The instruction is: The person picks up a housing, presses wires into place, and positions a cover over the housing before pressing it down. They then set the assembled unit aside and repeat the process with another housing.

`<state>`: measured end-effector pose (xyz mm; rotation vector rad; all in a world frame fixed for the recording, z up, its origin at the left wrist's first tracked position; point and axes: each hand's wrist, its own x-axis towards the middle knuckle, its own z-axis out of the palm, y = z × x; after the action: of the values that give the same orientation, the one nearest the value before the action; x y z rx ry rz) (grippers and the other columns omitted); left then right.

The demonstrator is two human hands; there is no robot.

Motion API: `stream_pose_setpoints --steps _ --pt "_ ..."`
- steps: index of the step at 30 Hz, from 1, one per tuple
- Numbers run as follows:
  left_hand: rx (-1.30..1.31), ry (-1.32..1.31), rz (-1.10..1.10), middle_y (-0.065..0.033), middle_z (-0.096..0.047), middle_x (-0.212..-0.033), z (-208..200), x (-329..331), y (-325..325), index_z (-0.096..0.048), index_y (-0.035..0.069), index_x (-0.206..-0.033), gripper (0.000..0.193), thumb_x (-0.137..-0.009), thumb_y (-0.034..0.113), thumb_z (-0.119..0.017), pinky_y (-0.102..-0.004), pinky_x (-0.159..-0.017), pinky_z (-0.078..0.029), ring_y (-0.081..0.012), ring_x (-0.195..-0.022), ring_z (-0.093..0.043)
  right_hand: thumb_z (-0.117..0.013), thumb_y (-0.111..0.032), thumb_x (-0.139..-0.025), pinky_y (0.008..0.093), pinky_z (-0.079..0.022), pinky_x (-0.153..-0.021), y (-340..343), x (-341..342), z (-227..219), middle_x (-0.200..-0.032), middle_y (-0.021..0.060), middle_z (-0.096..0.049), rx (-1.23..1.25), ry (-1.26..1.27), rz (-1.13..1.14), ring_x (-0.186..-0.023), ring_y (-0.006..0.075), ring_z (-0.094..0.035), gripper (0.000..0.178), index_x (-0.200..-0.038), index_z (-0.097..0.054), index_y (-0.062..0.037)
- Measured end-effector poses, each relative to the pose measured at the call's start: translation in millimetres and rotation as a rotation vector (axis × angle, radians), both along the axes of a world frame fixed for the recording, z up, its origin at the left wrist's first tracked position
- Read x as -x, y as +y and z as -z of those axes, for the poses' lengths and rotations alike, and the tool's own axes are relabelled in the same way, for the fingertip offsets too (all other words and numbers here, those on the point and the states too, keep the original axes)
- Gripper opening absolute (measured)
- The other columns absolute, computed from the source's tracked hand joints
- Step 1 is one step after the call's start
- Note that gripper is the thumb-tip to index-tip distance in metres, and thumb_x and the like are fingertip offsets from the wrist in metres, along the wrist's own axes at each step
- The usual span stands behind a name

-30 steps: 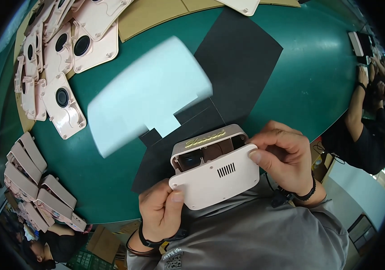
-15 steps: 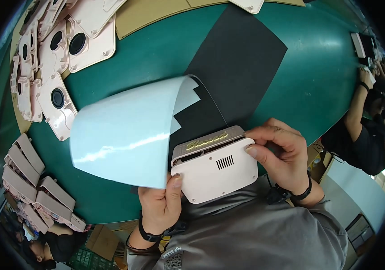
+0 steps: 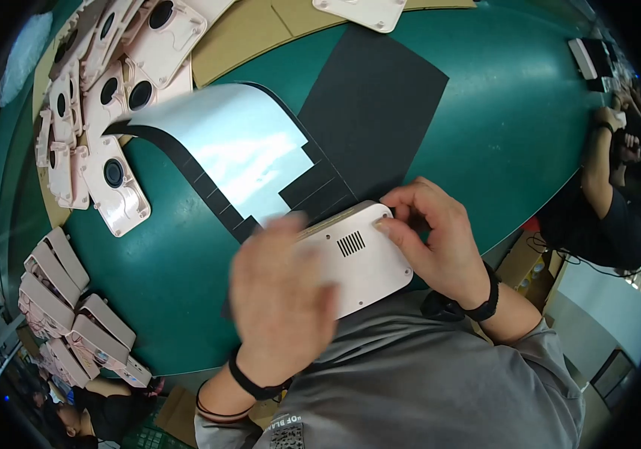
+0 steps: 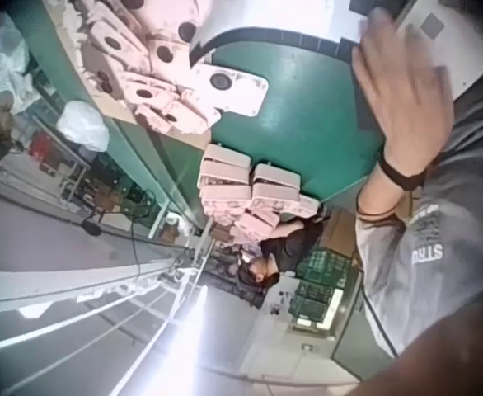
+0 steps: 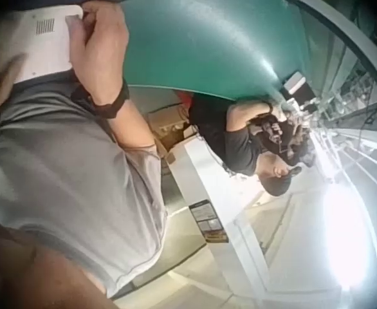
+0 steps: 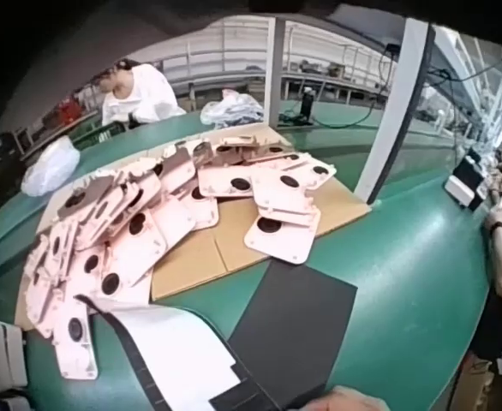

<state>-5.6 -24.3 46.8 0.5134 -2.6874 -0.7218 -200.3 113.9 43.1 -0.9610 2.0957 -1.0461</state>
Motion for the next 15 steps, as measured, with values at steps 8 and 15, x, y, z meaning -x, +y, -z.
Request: stream_pose_setpoints --steps 8,15 --pt "0.224 -0.198 0.291 -0.0239 -0.039 -0.164 34 -10 20 -0.052 0.013 -0.153 0.083 -0.091 0.067 -0.062 -0.0784 -0.117 -0.017 -0.0486 -0.153 -0.035 -0.066 -0.033 -0.104 0.043 -0.055 -0.065 23 -17 9 -0.08 0.0196 -0.069 -0.167 0.134 -0.144 -0.073 0.0377 -0.071 0.037 -0.113 -0.062 0.0029" --pt "0.171 -0.194 0.305 -0.0223 -0.038 -0.166 27 -9 19 -0.052 0.013 -0.152 0.082 -0.089 0.063 -0.066 -0.0784 -0.118 -0.016 -0.0463 -0.155 -0.032 -0.052 -0.042 -0.109 0.0526 -0.052 -0.064 18 -32 12 -0.079 0.0271 -0.066 -0.202 0.181 -0.108 -0.077 0.0493 -0.067 0.046 -0.101 -0.056 0.0031"
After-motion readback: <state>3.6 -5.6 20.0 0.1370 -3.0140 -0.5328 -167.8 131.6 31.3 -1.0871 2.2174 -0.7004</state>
